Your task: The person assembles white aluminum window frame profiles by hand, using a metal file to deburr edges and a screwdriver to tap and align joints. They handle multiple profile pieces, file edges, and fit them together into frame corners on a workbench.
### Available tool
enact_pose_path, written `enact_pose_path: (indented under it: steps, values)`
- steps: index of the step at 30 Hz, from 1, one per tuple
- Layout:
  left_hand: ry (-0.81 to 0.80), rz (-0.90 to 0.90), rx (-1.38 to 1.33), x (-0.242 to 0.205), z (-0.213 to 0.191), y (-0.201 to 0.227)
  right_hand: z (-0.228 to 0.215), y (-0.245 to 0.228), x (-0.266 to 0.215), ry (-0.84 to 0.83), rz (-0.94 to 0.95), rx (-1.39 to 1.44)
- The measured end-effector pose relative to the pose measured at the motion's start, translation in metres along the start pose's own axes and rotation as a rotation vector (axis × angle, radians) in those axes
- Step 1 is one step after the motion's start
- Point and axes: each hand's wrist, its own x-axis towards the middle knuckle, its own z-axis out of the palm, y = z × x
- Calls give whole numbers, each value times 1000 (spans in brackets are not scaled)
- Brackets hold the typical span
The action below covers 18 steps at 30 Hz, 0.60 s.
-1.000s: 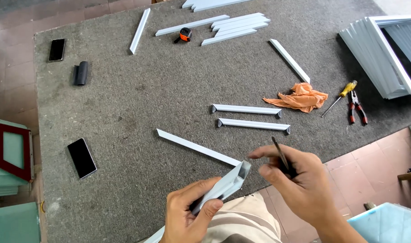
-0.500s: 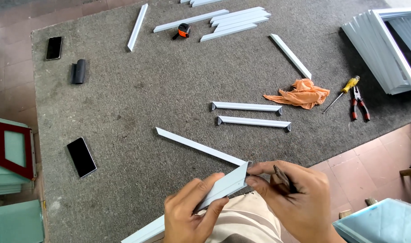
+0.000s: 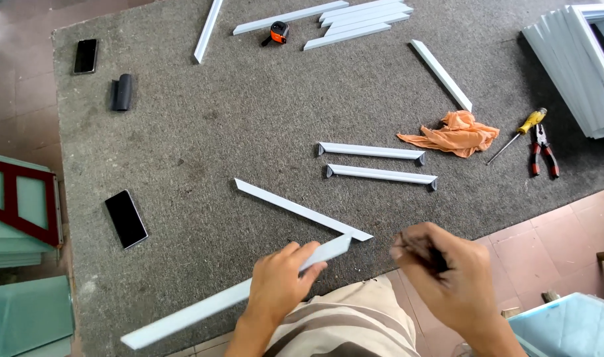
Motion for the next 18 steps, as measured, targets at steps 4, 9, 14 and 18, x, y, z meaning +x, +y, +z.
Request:
enact_pose_path:
  steps: [4, 9, 14, 18]
  values:
    - [-105, -6, -18, 37, 97, -91, 5, 38, -1, -17, 171, -8]
    - [-199, 113, 94, 63, 166, -141, 18, 88, -6, -136, 313, -79]
    - [-171, 222, 116, 81, 168, -119, 52, 170, -19, -444, 654, -293]
    - [12, 335, 139, 109, 171, -99, 90, 260, -51, -527, 772, -326]
